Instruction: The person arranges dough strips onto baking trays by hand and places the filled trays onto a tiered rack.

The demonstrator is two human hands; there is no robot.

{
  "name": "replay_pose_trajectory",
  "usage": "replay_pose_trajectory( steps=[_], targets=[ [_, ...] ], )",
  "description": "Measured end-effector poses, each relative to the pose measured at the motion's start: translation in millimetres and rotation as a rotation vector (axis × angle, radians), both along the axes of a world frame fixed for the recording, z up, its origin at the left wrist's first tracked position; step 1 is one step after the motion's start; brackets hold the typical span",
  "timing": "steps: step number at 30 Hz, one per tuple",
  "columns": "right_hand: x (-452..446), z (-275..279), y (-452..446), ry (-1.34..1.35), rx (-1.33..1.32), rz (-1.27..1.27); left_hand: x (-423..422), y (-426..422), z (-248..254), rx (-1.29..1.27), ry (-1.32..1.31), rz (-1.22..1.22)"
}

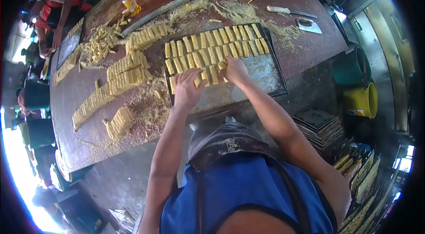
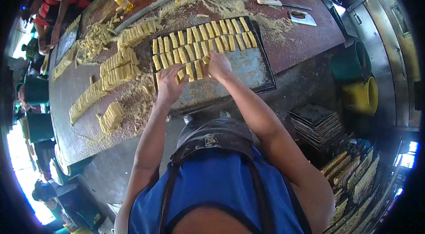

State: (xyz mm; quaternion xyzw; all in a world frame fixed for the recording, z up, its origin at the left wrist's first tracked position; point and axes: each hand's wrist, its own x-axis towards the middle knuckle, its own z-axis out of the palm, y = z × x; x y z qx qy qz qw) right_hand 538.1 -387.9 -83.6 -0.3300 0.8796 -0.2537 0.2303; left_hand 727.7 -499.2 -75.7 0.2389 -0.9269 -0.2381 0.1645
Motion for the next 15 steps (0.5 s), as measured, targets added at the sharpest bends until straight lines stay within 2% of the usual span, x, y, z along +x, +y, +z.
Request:
replay_pose_trajectory(
  steps=[3,5,7,11,15],
  targets=[
    [-8.0,8.3,7.0,-0.113,0.025,-0.098,-31.3,17.7,2.4,0.019,-0.079,-0.045],
    [-15.0,-0.9,12.8,-0.178,-0.047,-0.114,-46.9,25.0,1.7,0.029,-0.099,-0.069],
    [-20.2,-9.5,14.8,-0.115,-0.033,-0.146,-56.0,30.1,-0.2,0.024,-0.194,-0.117],
    [-25.5,-19.4,18.8,0.017,0.03,-0.242,-73.5,32.6,-20.5,-0.117,-0.155,-0.178],
    [-34.0,-23.0,28.7,0.02,-0.001,-0.311,-72.7,17.4,-17.7,-0.048,-0.125,-0.252]
  ],
)
